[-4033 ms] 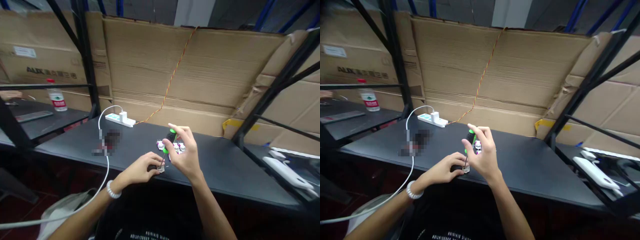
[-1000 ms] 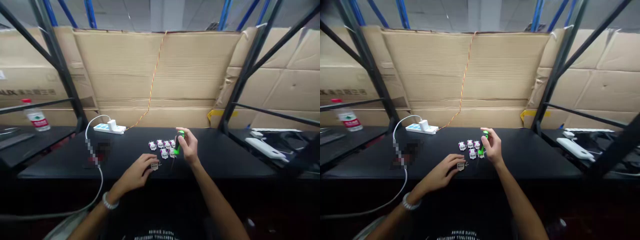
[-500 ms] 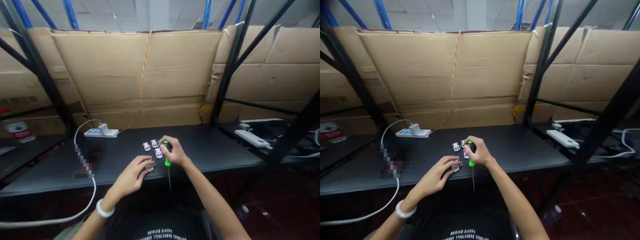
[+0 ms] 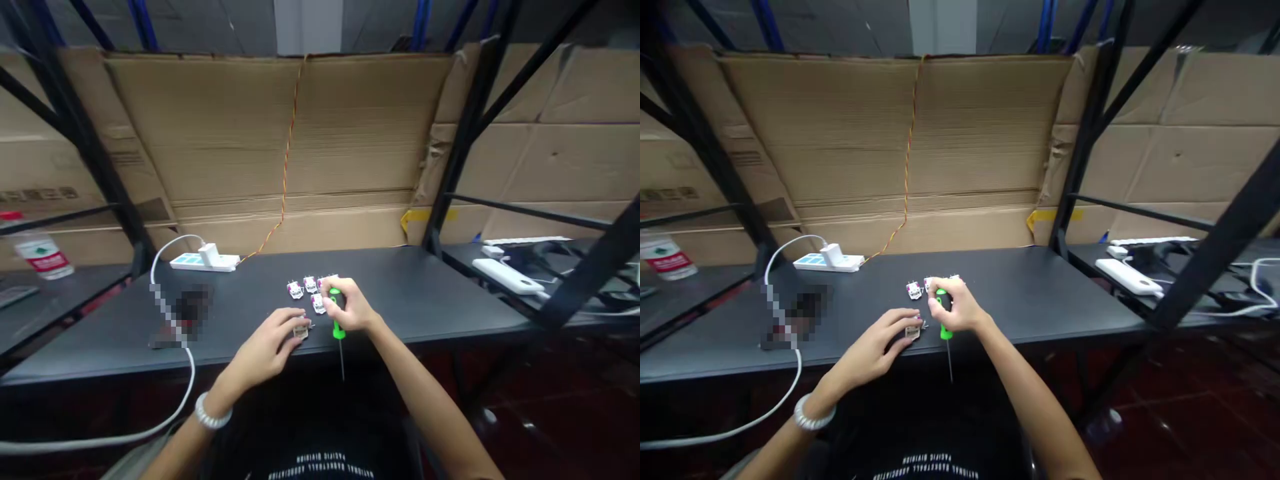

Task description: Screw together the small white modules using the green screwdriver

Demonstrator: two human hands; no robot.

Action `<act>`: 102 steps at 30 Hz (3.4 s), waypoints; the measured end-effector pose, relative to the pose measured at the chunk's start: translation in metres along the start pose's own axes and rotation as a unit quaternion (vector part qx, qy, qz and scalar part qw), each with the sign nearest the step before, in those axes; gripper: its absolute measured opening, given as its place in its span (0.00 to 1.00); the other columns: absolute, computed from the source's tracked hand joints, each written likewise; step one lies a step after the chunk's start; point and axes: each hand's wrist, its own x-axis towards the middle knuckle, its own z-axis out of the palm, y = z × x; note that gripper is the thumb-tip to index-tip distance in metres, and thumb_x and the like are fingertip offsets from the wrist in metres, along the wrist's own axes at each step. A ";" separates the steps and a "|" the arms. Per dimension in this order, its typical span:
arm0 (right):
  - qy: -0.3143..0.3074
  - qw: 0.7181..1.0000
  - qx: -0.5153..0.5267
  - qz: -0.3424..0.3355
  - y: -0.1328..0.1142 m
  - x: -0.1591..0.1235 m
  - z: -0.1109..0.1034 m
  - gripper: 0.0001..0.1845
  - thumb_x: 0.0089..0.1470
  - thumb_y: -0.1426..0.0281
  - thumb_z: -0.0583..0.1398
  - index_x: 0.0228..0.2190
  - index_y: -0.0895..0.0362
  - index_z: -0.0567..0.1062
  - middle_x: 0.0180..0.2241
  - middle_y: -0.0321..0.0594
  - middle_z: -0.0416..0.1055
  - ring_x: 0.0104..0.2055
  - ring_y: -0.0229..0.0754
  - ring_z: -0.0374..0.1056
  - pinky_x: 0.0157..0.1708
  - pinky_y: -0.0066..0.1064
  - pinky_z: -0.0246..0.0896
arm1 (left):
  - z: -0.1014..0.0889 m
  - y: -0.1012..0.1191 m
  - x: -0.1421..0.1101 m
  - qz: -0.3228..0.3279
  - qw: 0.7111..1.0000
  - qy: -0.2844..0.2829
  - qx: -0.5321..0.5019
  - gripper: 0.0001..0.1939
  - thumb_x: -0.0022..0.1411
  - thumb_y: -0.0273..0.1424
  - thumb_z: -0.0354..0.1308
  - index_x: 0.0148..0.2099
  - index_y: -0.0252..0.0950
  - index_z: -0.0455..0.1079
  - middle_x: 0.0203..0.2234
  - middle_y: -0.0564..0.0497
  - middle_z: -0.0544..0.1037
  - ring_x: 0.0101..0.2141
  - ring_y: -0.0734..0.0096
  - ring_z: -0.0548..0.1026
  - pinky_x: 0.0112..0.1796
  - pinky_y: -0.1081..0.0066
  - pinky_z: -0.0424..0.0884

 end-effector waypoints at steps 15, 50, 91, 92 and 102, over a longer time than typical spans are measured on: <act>0.163 0.979 0.101 0.073 0.009 -0.001 -0.005 0.06 0.60 0.64 0.62 0.33 0.53 0.75 0.28 0.34 0.68 0.27 0.38 0.62 0.29 0.32 0.58 | 0.000 0.000 0.001 -0.030 0.999 0.029 -0.005 0.12 0.75 0.32 0.59 0.57 0.41 0.77 0.57 0.42 0.78 0.60 0.53 0.75 0.62 0.52 0.75; 0.269 0.898 0.283 0.201 0.029 0.018 -0.018 0.17 0.53 0.55 0.68 0.34 0.54 0.76 0.31 0.34 0.69 0.23 0.34 0.60 0.19 0.29 0.53 | -0.013 0.040 0.045 -0.118 0.988 -0.077 0.065 0.07 0.68 0.25 0.63 0.44 0.39 0.81 0.44 0.47 0.85 0.49 0.53 0.81 0.53 0.57 0.76; 0.272 0.889 0.316 0.191 0.022 0.021 -0.019 0.21 0.52 0.50 0.70 0.35 0.54 0.78 0.30 0.34 0.67 0.25 0.35 0.60 0.21 0.29 0.57 | -0.016 0.029 0.052 -0.133 0.987 0.007 0.094 0.11 0.67 0.23 0.59 0.44 0.40 0.80 0.40 0.48 0.88 0.46 0.54 0.82 0.57 0.49 0.65; 0.271 0.887 0.324 0.190 0.019 0.022 -0.019 0.22 0.53 0.49 0.69 0.36 0.54 0.78 0.29 0.34 0.66 0.26 0.36 0.62 0.22 0.29 0.59 | -0.021 0.029 0.052 -0.123 0.989 0.019 0.078 0.10 0.67 0.24 0.60 0.45 0.41 0.80 0.41 0.49 0.88 0.46 0.55 0.83 0.57 0.51 0.67; -0.012 0.960 0.192 0.206 -0.048 0.012 -0.040 0.14 0.59 0.56 0.69 0.37 0.54 0.79 0.30 0.34 0.72 0.22 0.34 0.63 0.23 0.29 0.59 | -0.054 0.048 0.040 -0.015 0.990 0.140 0.021 0.01 0.71 0.28 0.63 0.43 0.40 0.74 0.36 0.53 0.85 0.39 0.64 0.83 0.43 0.67 0.76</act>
